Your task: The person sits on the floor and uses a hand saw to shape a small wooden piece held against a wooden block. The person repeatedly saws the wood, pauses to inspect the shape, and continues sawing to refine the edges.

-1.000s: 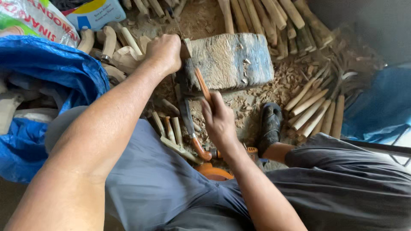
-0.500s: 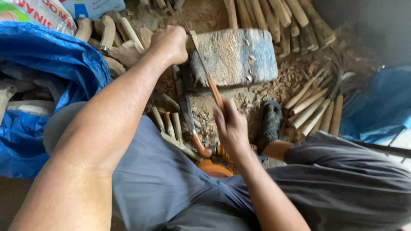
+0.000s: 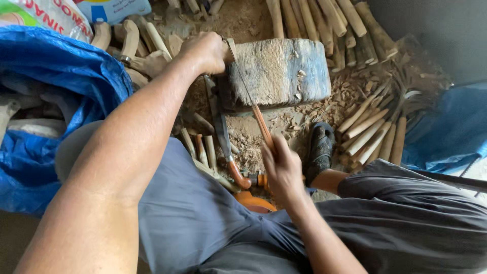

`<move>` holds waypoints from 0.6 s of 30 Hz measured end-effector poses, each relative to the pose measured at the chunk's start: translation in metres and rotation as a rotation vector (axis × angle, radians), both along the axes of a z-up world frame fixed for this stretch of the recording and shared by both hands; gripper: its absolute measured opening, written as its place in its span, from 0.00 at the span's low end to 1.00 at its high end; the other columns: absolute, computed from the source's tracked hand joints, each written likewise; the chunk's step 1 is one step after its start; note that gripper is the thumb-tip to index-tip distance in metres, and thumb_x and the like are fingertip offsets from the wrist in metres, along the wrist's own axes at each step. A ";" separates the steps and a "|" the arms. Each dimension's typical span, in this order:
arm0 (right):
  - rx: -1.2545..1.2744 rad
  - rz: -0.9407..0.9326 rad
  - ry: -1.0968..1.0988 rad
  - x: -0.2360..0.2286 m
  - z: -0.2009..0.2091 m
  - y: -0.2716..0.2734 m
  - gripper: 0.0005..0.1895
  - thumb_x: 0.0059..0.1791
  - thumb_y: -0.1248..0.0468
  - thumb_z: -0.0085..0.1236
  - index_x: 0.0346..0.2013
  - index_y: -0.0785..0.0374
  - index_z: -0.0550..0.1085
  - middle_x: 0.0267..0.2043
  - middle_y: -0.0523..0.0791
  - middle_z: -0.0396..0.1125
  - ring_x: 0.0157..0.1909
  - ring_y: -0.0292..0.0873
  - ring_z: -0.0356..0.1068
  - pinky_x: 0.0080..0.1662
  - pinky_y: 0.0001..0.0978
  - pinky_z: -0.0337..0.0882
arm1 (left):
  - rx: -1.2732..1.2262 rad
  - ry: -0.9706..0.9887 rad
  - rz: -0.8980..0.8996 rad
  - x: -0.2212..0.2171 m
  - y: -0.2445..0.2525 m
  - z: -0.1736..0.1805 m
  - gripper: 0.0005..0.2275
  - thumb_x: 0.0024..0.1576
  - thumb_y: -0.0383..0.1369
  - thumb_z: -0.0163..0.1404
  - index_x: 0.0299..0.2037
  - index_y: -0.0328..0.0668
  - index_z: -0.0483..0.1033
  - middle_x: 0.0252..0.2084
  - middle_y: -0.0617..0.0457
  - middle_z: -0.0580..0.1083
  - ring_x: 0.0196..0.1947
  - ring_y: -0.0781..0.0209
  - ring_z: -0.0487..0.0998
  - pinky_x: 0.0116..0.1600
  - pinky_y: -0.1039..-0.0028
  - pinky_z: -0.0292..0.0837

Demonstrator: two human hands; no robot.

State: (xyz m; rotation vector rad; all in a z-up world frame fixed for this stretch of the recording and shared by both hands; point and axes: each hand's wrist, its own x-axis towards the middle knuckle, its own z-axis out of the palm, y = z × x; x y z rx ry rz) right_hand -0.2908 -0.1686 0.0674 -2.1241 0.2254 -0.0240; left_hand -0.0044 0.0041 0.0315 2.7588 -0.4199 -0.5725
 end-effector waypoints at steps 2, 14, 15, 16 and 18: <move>0.010 -0.007 -0.020 -0.047 0.014 -0.013 0.12 0.54 0.62 0.54 0.50 0.64 0.70 0.28 0.49 0.69 0.27 0.38 0.67 0.32 0.32 0.70 | 0.002 0.101 0.048 0.003 0.002 -0.008 0.17 0.46 0.32 0.66 0.45 0.34 0.80 0.44 0.43 0.79 0.46 0.48 0.81 0.57 0.58 0.75; 0.101 -0.019 -0.040 -0.008 -0.025 -0.017 0.09 0.56 0.62 0.54 0.47 0.64 0.71 0.21 0.44 0.63 0.23 0.34 0.60 0.26 0.30 0.64 | -0.047 -0.099 0.053 0.002 0.008 -0.030 0.09 0.51 0.23 0.56 0.41 0.35 0.73 0.31 0.49 0.72 0.24 0.59 0.75 0.27 0.68 0.75; 0.084 -0.026 -0.011 -0.025 -0.018 -0.017 0.10 0.56 0.62 0.54 0.47 0.64 0.71 0.20 0.44 0.63 0.22 0.34 0.61 0.26 0.31 0.64 | -0.060 -0.111 0.083 -0.002 0.006 -0.038 0.05 0.56 0.22 0.52 0.41 0.36 0.74 0.31 0.48 0.73 0.25 0.59 0.74 0.27 0.68 0.75; 0.067 -0.025 0.007 -0.037 -0.010 -0.016 0.10 0.55 0.62 0.53 0.47 0.64 0.71 0.19 0.45 0.64 0.21 0.35 0.62 0.25 0.31 0.64 | -0.074 -0.136 0.120 0.000 0.006 -0.043 0.04 0.60 0.22 0.48 0.41 0.36 0.75 0.32 0.48 0.74 0.27 0.60 0.74 0.27 0.69 0.75; 0.070 -0.037 0.016 -0.051 0.009 -0.012 0.11 0.54 0.62 0.53 0.49 0.63 0.71 0.20 0.45 0.65 0.21 0.34 0.64 0.25 0.31 0.66 | -0.063 -0.186 0.100 0.004 0.007 -0.052 0.07 0.62 0.18 0.44 0.42 0.35 0.75 0.31 0.47 0.74 0.26 0.60 0.74 0.25 0.70 0.76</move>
